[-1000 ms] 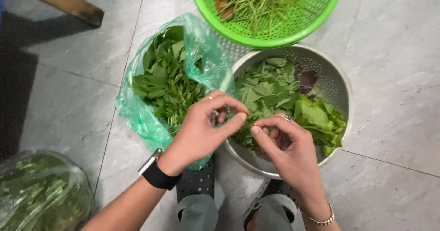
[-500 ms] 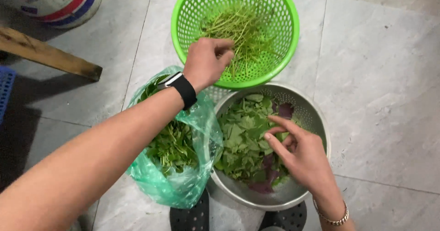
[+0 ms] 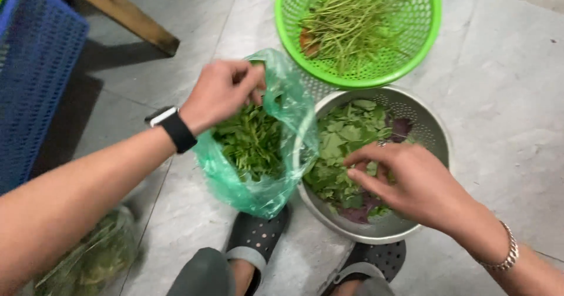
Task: The person sits on the floor and sorts leafy green vegetables by hand. They pick up stems from a plastic bag, remove the leaves, and place them into a metal colander while discarding the stems into a green basket.
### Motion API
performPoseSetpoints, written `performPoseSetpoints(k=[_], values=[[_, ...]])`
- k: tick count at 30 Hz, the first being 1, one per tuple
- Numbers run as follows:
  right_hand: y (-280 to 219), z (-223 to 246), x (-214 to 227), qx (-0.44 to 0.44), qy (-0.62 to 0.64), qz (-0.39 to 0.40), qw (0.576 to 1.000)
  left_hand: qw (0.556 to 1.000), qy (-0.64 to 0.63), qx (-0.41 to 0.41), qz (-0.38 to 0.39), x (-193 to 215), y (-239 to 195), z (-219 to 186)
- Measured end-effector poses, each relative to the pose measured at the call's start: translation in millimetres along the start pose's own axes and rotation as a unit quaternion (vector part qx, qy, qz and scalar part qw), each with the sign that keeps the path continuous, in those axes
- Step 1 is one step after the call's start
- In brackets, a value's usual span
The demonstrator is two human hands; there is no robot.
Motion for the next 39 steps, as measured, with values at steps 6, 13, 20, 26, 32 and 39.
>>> performPoseSetpoints(k=[6,13,20,26,32,39], values=[[60.1,83.3,-56.0,0.076,-0.018,0.083,0.993,0.957,0.243,-0.001,0.155,-50.5,-64.2,102.3],[161.7,89.4,-146.5,0.069,-0.048,0.040,0.996,0.928,0.342,0.045,0.143,-96.1,-90.3,165.4],[215.3,66.6,-193.4,0.034,-0.135,-0.011,0.990,0.913,0.389,0.015,0.125,-121.7,-106.4,190.6],[248.3,54.8,-232.8,0.058,-0.159,-0.060,0.984,0.904,0.409,0.000,0.124,-116.4,-107.6,199.7],[236.0,53.0,-218.8,0.037,-0.092,-0.030,0.995,0.916,0.382,0.001,0.119,-103.9,-113.3,190.8],[175.4,86.9,-136.5,0.100,0.086,-0.030,0.991,0.951,0.292,0.006,0.103,-95.5,-118.2,165.1]])
Point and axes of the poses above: each hand's wrist, its own y-axis towards the middle knuckle, its own x-axis out of the back of the hand, z = x × y, the point moved 4 cm from there along y, towards the middle knuckle, and after that the axes turned 11 degrees about z, right-handed, at the moved point
